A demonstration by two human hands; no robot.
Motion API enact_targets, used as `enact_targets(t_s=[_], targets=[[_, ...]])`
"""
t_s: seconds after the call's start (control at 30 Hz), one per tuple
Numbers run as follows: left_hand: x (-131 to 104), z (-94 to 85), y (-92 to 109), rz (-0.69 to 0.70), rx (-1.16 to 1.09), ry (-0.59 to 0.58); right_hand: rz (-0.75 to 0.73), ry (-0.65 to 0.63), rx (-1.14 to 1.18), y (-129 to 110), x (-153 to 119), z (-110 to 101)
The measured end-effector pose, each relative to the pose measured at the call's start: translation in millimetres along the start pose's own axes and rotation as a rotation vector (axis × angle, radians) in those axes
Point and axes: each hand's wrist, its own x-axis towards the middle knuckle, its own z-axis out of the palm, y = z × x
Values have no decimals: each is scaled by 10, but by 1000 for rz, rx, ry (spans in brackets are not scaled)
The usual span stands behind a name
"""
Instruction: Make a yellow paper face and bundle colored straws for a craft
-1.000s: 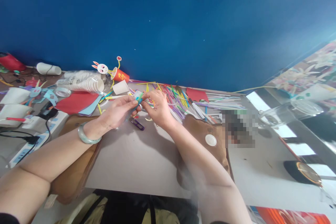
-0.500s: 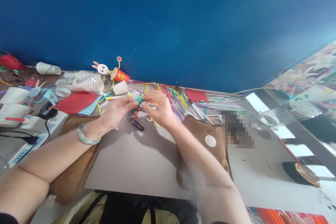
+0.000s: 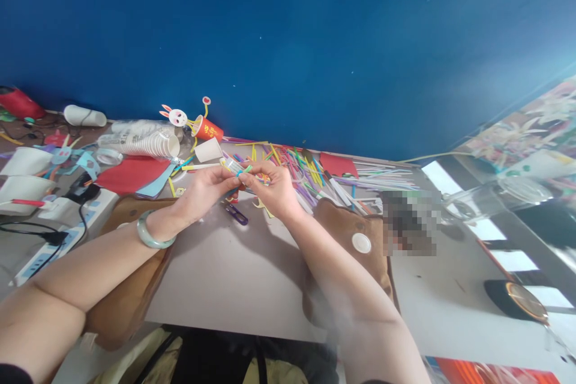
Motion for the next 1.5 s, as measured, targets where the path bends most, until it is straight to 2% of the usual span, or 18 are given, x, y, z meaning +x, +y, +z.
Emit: enact_targets(t_s=[0.13, 0.33, 0.5, 0.7, 0.93, 1.1, 1.27, 1.5], targets=[[13, -9, -49, -54, -30, -5, 55, 13, 26, -32, -21, 17], [32, 17, -49, -193, -211, 31, 123, 50, 60, -18, -24, 53], [39, 7, -37, -231, -262, 8, 180, 70, 81, 3, -11, 73], [63, -4, -72, -320, -304, -9, 153, 79, 106, 39, 3, 85], [43, -14, -34, -271, -222, 34, 124, 39, 121, 45, 11, 53], [56, -54, -100, -216, -165, 4, 109, 4, 84, 37, 16, 5], [78, -59, -155, -263, -229, -31, 142, -18, 135, 38, 21, 5], [82, -43, -132, -283, -243, -57, 166, -29, 150, 71, 21, 12]])
